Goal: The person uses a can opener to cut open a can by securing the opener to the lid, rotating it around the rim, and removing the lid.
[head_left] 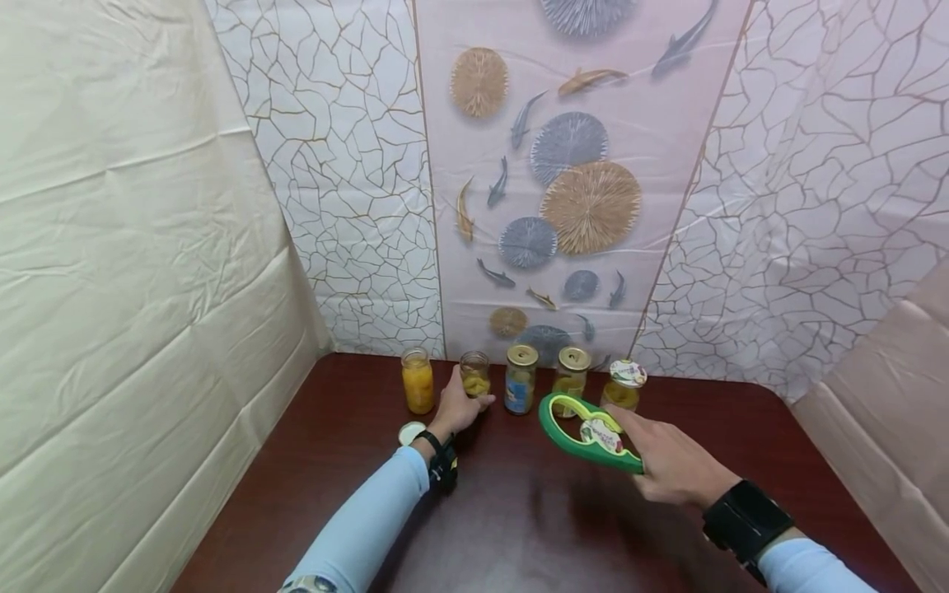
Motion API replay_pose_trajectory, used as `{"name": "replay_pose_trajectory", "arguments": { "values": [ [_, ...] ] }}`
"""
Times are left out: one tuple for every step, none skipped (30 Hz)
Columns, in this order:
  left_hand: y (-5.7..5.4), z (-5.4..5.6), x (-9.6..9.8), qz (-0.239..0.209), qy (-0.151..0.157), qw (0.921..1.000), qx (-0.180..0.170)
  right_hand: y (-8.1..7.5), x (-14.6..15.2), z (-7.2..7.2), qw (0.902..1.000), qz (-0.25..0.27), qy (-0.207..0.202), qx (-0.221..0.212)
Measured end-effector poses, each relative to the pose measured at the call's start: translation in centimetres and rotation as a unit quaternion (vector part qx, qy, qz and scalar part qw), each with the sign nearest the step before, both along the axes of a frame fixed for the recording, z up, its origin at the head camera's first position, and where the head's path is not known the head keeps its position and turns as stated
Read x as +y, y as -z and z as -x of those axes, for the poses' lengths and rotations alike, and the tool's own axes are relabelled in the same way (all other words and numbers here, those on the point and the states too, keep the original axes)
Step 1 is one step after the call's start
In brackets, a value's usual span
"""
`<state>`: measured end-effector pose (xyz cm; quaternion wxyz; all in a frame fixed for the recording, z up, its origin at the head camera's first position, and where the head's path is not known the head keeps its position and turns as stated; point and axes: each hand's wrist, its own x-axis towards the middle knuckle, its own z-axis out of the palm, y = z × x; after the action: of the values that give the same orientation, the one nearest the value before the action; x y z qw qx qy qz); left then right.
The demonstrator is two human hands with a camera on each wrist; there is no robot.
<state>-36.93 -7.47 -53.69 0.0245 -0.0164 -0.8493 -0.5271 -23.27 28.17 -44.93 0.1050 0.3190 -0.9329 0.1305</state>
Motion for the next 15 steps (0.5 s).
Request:
{"name": "replay_pose_trajectory", "arguments": {
  "values": [
    [0.1,0.2,-0.1,0.008,-0.003,1.0000,-0.006,0.0,0.0,0.0,1.0000,0.001,0.001,-0.001],
    [0.2,0.3,-0.2,0.015,-0.005,0.9998,-0.010,0.0,0.0,-0.1,1.0000,0.002,0.002,-0.002],
    [0.2,0.4,-0.2,0.022,-0.006,0.9997,-0.012,0.0,0.0,-0.1,1.0000,0.003,0.004,-0.002],
    [0.2,0.4,-0.2,0.022,-0.007,0.9996,-0.014,0.1,0.0,-0.1,1.0000,0.004,0.003,-0.004],
    [0.3,0.4,-0.2,0.021,-0.007,0.9997,-0.014,0.1,-0.1,-0.2,1.0000,0.006,0.002,-0.006],
    [0.2,0.3,-0.2,0.022,-0.007,0.9996,-0.015,0.1,-0.1,-0.2,0.9999,0.006,0.002,-0.008],
    [-0.1,0.0,-0.1,0.022,-0.011,0.9995,-0.018,0.2,-0.1,-0.2,0.9999,0.006,0.003,-0.010],
    [-0.2,-0.1,-0.1,0.019,-0.012,0.9996,-0.019,0.2,-0.1,-0.2,0.9999,0.006,0.002,-0.012],
    [-0.3,-0.2,-0.1,0.018,-0.013,0.9995,-0.021,0.3,-0.1,-0.2,0.9999,0.007,0.002,-0.015],
    [-0.4,-0.3,-0.1,0.014,-0.015,0.9995,-0.024,0.3,-0.2,-0.2,0.9998,0.006,0.001,-0.017],
    [-0.5,-0.5,-0.1,0.011,-0.016,0.9994,-0.027,0.3,-0.2,-0.2,0.9998,0.006,0.002,-0.018],
    [-0.7,-0.7,-0.2,0.006,-0.016,0.9994,-0.031,0.3,-0.2,-0.2,0.9998,0.006,0.002,-0.018],
    [-0.9,-0.9,-0.2,-0.002,-0.015,0.9992,-0.037,0.3,-0.2,-0.2,0.9998,0.006,0.002,-0.019],
    [-1.1,-1.2,-0.3,-0.010,-0.013,0.9989,-0.043,0.3,-0.2,-0.1,0.9998,0.005,0.002,-0.020],
    [-1.3,-1.5,-0.3,-0.018,-0.010,0.9986,-0.049,0.3,-0.2,-0.1,0.9998,0.003,0.001,-0.021]
  ]
}}
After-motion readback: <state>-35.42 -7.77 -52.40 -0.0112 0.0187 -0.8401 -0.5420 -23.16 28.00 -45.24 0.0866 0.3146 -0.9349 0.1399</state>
